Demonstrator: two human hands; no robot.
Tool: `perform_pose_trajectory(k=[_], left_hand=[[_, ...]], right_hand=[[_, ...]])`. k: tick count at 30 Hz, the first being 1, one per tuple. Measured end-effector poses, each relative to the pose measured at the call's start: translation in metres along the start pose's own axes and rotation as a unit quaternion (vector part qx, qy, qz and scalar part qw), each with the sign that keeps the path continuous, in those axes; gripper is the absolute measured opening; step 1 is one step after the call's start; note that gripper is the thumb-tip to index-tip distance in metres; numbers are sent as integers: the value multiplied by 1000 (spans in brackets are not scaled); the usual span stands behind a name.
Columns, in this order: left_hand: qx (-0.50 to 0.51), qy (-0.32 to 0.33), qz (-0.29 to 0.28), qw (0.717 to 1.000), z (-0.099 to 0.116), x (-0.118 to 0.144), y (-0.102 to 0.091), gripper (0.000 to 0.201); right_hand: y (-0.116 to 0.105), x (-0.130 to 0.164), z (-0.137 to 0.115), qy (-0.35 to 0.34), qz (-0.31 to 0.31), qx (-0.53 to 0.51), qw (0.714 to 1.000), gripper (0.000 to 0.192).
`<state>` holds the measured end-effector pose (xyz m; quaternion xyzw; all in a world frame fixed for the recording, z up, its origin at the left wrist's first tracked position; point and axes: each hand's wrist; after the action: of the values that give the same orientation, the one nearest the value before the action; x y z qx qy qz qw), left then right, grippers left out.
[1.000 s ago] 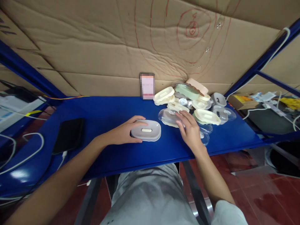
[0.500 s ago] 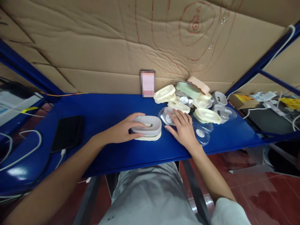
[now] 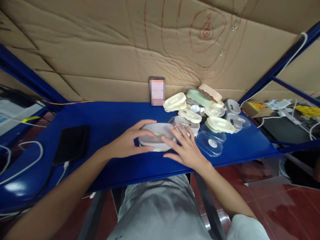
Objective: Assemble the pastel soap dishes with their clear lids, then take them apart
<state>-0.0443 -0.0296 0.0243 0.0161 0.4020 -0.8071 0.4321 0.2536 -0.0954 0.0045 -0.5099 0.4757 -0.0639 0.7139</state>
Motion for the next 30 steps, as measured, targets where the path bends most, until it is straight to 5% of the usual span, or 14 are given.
perform_pose_trajectory(k=[4,8,14,20,25,30], left_hand=[[47,7,-25,999,9,-1,7,51],[13,-17,8,1000,7,-2,6,83],[-111,-21,-87,990,-5,2,11,42],[-161,-5,-108,981,-6,1,11,23],[-186,-35,-131,973,3,10,5,29],[-217,-72,-60,972,10,51,8,27]], right_hand=[[-11,-3,-2,-48,13,-89,995,42],[-40,3,29,38,87,-51,994,32],[-88,45,124,241,237,213,917,38],[-82,80,191,308,149,90,935,36],[-78,77,193,334,72,-41,939,47],[-75,74,186,298,80,-45,950,38]])
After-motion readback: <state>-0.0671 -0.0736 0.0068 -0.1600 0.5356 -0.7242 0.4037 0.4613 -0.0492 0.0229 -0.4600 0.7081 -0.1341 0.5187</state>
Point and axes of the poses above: each hand's wrist, its own x-axis away from the middle knuckle, its own y-axis out of the palm, z = x × y, and after that the axes turned 6 degrees about z, right-handed
